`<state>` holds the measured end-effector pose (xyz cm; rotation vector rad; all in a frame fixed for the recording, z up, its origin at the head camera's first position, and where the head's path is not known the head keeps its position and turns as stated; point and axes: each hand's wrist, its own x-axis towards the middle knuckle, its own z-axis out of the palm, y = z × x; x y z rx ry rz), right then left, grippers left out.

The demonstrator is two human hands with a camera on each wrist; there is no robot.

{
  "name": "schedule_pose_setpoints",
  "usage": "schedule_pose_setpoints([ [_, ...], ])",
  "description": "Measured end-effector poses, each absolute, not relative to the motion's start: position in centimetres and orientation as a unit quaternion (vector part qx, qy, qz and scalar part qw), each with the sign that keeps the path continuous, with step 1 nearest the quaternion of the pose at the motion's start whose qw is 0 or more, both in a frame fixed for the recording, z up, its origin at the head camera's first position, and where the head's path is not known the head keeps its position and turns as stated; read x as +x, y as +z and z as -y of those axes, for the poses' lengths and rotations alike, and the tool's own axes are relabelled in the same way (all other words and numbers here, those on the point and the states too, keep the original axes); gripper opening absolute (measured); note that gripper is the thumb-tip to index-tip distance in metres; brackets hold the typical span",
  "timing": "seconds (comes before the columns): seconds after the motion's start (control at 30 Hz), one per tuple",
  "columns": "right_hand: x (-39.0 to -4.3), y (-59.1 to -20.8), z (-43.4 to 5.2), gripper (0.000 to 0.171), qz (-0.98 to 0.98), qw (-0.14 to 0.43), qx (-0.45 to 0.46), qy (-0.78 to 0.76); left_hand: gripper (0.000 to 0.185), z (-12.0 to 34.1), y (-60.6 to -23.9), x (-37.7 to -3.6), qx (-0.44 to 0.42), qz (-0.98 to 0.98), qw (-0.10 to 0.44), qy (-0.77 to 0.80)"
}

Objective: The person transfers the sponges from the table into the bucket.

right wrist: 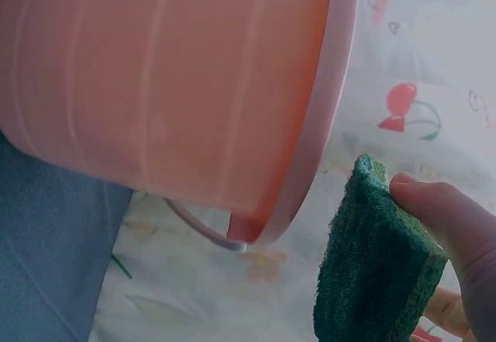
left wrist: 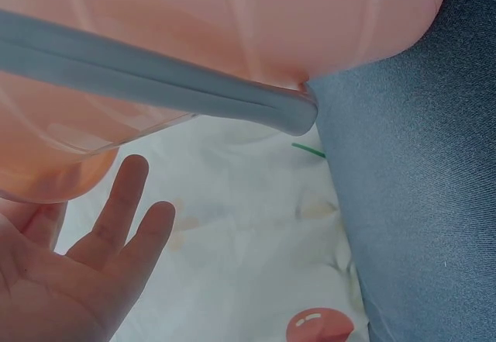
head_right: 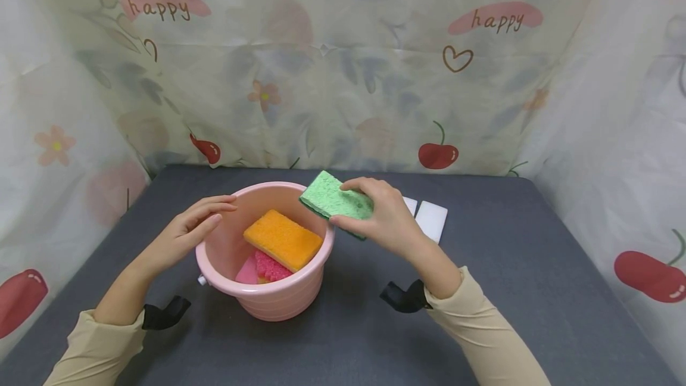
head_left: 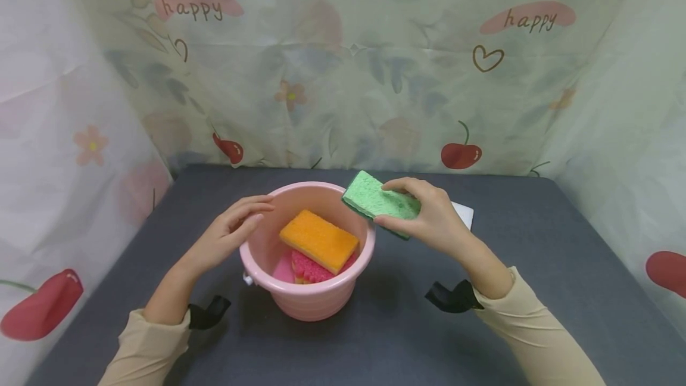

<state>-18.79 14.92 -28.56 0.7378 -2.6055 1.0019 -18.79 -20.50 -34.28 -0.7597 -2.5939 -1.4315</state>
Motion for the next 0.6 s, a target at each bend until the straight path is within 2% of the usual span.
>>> schedule_pose_setpoints([
  [0.6, -18.6, -28.3, -12.9, 0.047, 0.885, 0.108, 0.29, 0.347, 0.031, 20.5, -34.3, -18.9, -0.247, 0.85, 0.041, -0.463],
])
